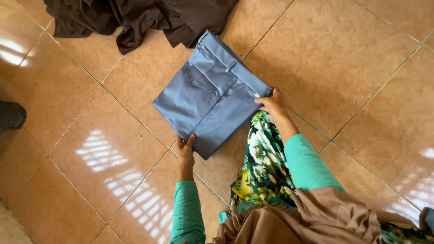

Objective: The person sits on a tiled floor and folds multiple pairs of grey trousers by hand. Each pair is laid flat, legs aligned, then folded in thirds and smoothed before being stacked into a neat pile.

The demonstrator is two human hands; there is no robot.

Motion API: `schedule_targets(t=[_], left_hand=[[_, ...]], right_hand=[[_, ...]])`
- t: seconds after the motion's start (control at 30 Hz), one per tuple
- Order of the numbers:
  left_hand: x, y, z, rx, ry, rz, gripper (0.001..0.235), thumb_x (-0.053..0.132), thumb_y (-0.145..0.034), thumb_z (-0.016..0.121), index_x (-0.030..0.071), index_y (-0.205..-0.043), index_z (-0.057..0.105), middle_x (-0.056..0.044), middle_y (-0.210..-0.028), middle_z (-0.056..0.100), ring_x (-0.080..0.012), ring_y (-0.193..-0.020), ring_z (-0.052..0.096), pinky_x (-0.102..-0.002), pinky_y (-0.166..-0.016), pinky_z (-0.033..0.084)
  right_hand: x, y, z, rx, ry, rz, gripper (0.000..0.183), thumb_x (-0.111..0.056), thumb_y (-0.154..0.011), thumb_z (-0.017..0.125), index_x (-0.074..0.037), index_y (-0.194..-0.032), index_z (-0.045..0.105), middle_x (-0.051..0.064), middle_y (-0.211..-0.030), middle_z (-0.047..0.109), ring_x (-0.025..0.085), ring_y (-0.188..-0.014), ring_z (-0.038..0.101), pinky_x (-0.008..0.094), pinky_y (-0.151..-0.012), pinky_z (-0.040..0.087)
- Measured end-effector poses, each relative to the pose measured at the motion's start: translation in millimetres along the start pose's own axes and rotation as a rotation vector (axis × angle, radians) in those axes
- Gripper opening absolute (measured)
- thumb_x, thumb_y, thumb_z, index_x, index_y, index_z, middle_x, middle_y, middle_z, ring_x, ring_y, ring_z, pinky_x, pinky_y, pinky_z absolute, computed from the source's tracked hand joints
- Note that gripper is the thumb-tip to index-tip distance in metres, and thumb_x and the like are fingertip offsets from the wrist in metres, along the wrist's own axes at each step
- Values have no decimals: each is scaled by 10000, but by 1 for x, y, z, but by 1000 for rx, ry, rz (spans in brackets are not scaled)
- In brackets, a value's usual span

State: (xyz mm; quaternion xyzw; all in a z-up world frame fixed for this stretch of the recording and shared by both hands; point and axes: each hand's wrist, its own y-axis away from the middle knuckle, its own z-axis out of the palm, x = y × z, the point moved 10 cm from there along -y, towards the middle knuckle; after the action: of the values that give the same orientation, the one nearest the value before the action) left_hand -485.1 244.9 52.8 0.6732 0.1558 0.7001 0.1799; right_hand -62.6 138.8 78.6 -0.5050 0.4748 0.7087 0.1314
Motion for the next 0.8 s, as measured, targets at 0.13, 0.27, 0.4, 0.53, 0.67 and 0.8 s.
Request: schedule_targets(t=[0.13,0.27,0.4,0.53,0.67,0.8], left_hand=[[-9,-5,-9,3,0,5,761,84,-929,750,309,-1570,406,-190,-1143,710,-303,-1011,716,-521,-816,594],[20,-11,-32,211,-347,371,803,97,-897,786,145,-1583,371,-246,-1105,620,-360,-1009,654,-475,-892,566],[128,48,48,474,-1100,626,671,317,-975,675,195,-1575,398,-223,-1522,405,-449,-1396,380,-653,-1158,235],[144,51,151,399,-1245,801,585,347,-1034,558,248,-1588,400,-186,-1642,315,-448,-1537,168,-671,-1177,85],[126,65,236,234,-1326,957,552,399,-1062,456,232,-1585,402,-180,-1648,330,-450,-1545,182,-681,-1190,19],[75,52,258,159,-1399,942,529,446,-1086,373,258,-1579,405,-153,-1641,349,-426,-1546,206,-702,-1187,48]], right_hand=[[-8,14,-8,7,43,-20,714,22,-634,905,126,-1218,508,264,-1155,428,390,-940,651,480,-688,651],[-44,15,-25,-13,591,-191,852,-164,-708,882,-59,-1449,472,225,-1273,535,411,-1077,620,517,-808,587],[-111,52,-17,232,1152,-751,696,-383,-954,750,-146,-1542,461,169,-1452,497,398,-1323,458,602,-959,483],[-130,86,23,253,1227,-1114,647,-389,-955,756,-162,-1521,540,177,-1594,402,459,-1448,329,651,-1074,346],[-99,87,62,0,1341,-1086,664,-416,-1030,598,-173,-1615,400,149,-1710,241,392,-1575,103,680,-1206,77],[-49,70,69,-77,1448,-1024,670,-424,-1029,566,-213,-1632,364,95,-1739,192,330,-1606,45,656,-1237,-20]])
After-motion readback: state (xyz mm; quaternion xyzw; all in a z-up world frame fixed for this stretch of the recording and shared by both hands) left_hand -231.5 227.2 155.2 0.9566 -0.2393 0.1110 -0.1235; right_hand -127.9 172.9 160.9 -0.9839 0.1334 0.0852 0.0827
